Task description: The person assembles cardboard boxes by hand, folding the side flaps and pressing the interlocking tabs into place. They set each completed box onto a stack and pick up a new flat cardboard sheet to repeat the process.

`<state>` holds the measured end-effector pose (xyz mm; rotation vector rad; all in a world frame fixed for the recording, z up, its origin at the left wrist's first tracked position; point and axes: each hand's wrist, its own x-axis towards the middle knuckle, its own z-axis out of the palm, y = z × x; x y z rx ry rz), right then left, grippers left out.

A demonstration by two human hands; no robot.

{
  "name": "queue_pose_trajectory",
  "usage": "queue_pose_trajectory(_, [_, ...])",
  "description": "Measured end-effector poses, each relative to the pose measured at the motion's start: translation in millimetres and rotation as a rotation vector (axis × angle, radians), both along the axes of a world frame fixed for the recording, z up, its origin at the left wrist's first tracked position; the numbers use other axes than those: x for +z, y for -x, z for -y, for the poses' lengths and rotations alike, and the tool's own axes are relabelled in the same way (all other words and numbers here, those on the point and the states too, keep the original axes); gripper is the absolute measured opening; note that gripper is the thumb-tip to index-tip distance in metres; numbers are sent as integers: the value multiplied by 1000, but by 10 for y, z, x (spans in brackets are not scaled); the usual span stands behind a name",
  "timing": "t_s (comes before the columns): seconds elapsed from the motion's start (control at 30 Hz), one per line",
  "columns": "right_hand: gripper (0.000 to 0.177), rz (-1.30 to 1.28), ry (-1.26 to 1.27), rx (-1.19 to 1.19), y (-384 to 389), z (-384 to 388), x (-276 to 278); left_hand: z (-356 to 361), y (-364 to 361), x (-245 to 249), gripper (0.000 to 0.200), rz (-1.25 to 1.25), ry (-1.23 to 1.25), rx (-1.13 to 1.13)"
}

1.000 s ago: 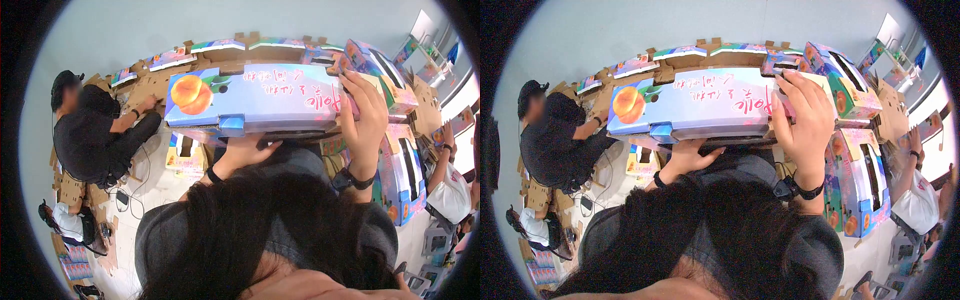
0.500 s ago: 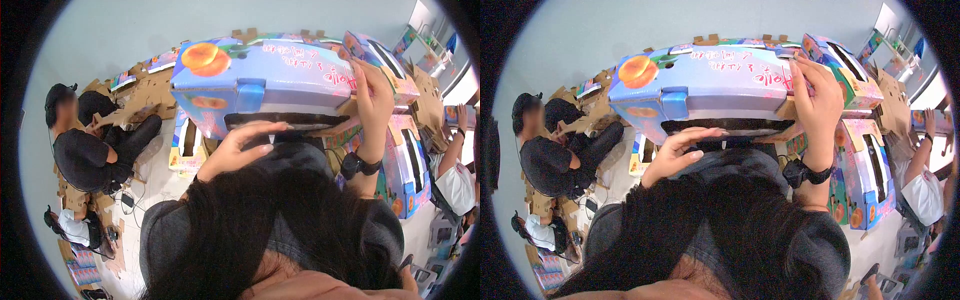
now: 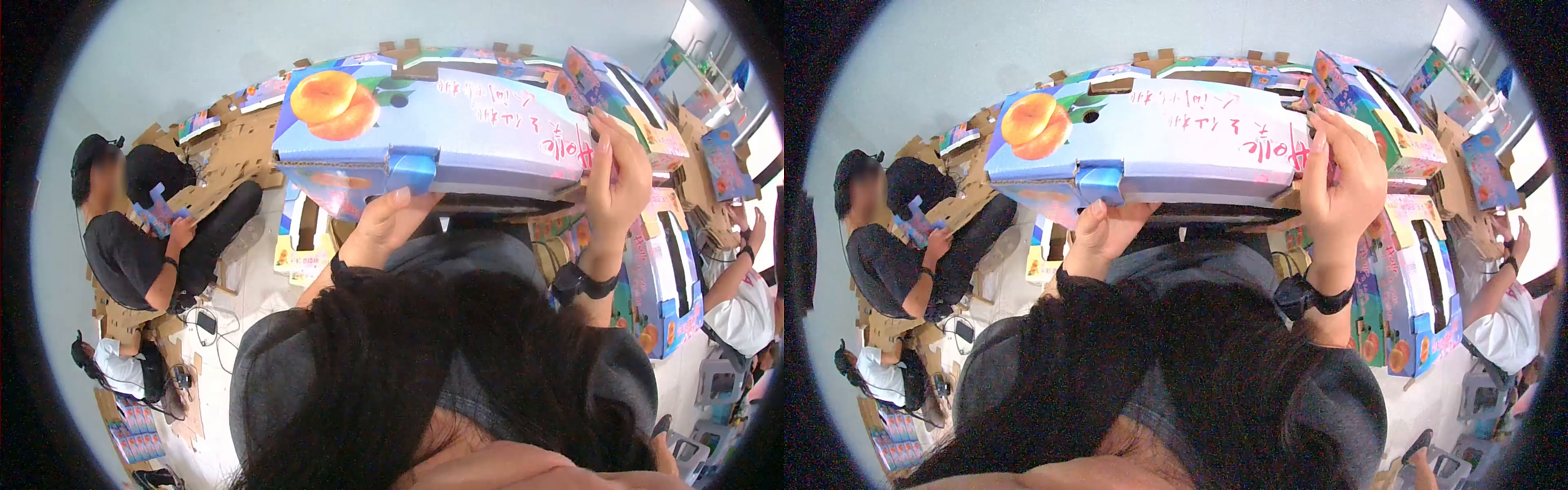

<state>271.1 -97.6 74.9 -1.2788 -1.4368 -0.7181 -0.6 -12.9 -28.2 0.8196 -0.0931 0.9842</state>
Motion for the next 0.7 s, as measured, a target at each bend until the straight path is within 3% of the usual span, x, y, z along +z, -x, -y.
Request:
queue_pose_trajectory(0.13, [19, 28, -21, 17, -6, 47, -51, 8, -1, -91, 78, -41, 8, 98])
queue_pose_trajectory(0.23, [24, 71, 20, -17, 19, 125, -53, 30, 40, -127, 77, 26, 40, 22])
queue_pose_trajectory(0.53, [105, 317, 368, 17, 76, 390, 208, 86, 67, -180, 77, 43, -10, -35])
queue_pose_trajectory(0.7, [115, 341, 519, 4, 48, 519, 197, 117, 89, -269, 77, 31, 66, -26])
